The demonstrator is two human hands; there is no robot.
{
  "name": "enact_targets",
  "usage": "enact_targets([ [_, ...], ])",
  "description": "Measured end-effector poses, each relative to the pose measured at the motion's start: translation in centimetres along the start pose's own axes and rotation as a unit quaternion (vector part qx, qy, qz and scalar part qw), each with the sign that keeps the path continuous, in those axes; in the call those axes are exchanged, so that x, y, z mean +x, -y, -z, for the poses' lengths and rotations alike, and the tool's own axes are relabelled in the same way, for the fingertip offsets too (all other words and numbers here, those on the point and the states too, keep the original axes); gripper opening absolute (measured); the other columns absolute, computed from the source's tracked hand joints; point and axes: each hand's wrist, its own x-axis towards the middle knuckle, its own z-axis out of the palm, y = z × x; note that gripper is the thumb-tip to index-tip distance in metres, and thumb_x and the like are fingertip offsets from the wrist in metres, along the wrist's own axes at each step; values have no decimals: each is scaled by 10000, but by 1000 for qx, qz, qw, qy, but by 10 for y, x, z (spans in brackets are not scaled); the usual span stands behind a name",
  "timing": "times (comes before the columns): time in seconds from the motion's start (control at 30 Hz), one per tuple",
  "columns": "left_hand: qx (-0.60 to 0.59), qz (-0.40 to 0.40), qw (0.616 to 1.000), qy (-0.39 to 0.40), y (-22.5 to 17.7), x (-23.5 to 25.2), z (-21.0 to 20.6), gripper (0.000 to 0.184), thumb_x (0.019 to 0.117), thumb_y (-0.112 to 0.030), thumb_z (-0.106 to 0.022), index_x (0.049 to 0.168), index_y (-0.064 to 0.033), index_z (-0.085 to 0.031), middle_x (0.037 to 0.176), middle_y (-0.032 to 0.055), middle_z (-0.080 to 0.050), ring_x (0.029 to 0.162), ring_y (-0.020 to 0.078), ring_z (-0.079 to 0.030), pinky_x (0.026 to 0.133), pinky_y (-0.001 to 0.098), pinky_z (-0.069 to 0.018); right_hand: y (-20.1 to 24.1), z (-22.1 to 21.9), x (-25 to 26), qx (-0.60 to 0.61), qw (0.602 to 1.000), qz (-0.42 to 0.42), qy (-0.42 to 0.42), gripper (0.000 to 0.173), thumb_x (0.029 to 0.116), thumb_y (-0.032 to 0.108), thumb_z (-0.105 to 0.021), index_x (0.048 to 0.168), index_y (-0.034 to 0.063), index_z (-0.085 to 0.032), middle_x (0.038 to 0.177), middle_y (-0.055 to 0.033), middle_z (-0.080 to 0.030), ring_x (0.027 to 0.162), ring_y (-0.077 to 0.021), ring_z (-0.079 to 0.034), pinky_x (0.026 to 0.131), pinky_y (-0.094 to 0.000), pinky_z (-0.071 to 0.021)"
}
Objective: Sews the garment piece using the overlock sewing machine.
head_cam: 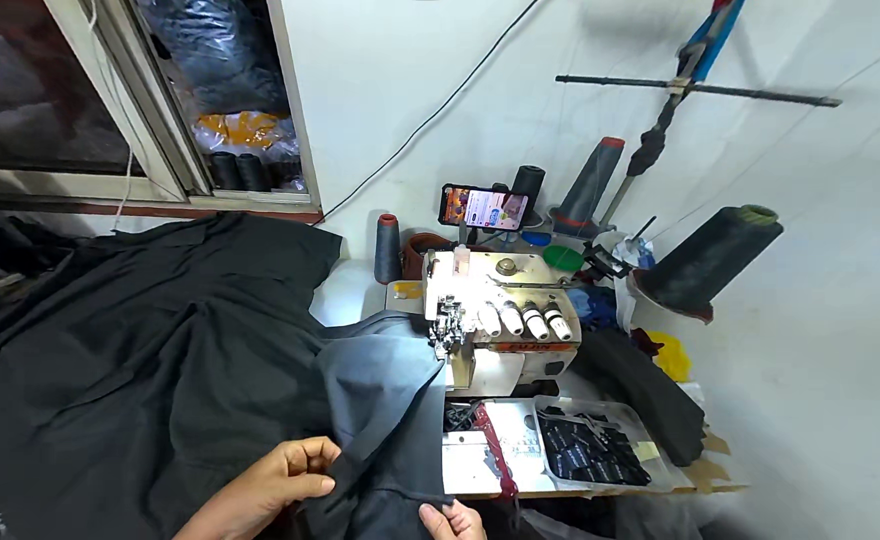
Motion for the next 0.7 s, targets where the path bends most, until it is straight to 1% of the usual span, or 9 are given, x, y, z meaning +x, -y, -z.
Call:
enact_targets([
  [0.07, 60, -11, 996, -63, 7, 0, -6, 178, 872, -53, -638, 1012, -140, -703, 868, -81, -693, 767, 8, -641, 709, 194, -539, 0, 0, 0, -9, 1000, 2, 0, 168, 979, -4, -569, 910, 8, -722, 785, 28, -731, 728, 18, -670, 722, -205, -564],
  [0.2, 76, -56, 981, -167, 11, -1, -27, 178, 1002, -92, -477, 1113, -99, -616, 945, -54, -657, 866, 29, -638, 795, 225, -538, 0, -1, 0, -25, 1000, 11, -5, 162, 971, 8, -580, 888, 13, -719, 752, 44, -714, 693, 39, -644, 689, -187, -542],
  [0.27, 87, -94, 977, -169, 8, -5, -34, 201, 994, -143, -538, 1185, -87, -564, 1022, -38, -664, 931, 39, -652, 831, 233, -551, -1, -1, 0, -23, 1000, 10, -6, 163, 972, 6, -577, 898, 13, -722, 766, 40, -721, 704, 35, -654, 699, -189, -549],
  [0.37, 119, -119, 974, -151, 1, -8, -28, 432, 868, -189, -728, 1231, -85, -517, 1098, -27, -688, 1006, 65, -676, 865, 254, -578, 0, -2, 0, -21, 1000, 4, -9, 169, 970, 1, -575, 888, 14, -722, 764, 40, -720, 709, 32, -656, 705, -192, -552],
  [0.43, 125, -104, 969, -185, -1, -3, -21, 334, 886, -157, -673, 1188, -83, -551, 1002, -36, -708, 918, 55, -685, 805, 244, -576, 0, -2, 0, -15, 1000, 2, -8, 171, 970, -7, -574, 891, 13, -724, 767, 39, -725, 712, 33, -659, 710, -190, -553],
  [0.5, 80, -89, 973, -198, -8, 1, -15, 157, 987, -139, -538, 1104, -96, -634, 919, -44, -692, 833, 40, -665, 762, 222, -559, -2, -3, 0, -13, 1000, 3, -9, 170, 967, -9, -578, 884, 17, -723, 761, 42, -724, 708, 36, -656, 705, -186, -550],
  [0.57, -17, -79, 984, -161, -23, 0, -12, 232, 1032, -171, -487, 1038, -131, -716, 894, -37, -736, 800, 37, -695, 743, 220, -587, -3, -2, 0, -16, 1000, 6, -6, 174, 971, -2, -578, 878, 19, -723, 753, 44, -717, 698, 39, -646, 697, -183, -541],
  [0.63, -60, -66, 989, -117, -35, 0, -2, 230, 987, -205, -538, 957, -217, -765, 871, -66, -763, 772, 0, -707, 712, 195, -594, -2, -2, 0, -17, 1000, 7, -2, 174, 973, -3, -576, 889, 19, -727, 763, 47, -727, 711, 42, -657, 713, -179, -549],
  [0.7, -19, -17, 989, -148, -44, 9, 7, 246, 1011, -145, -488, 980, -170, -731, 890, -41, -754, 801, 19, -704, 740, 214, -592, -2, -3, 0, -20, 1000, 8, -9, 175, 971, -9, -577, 883, 11, -728, 756, 41, -724, 702, 41, -654, 706, -178, -547],
])
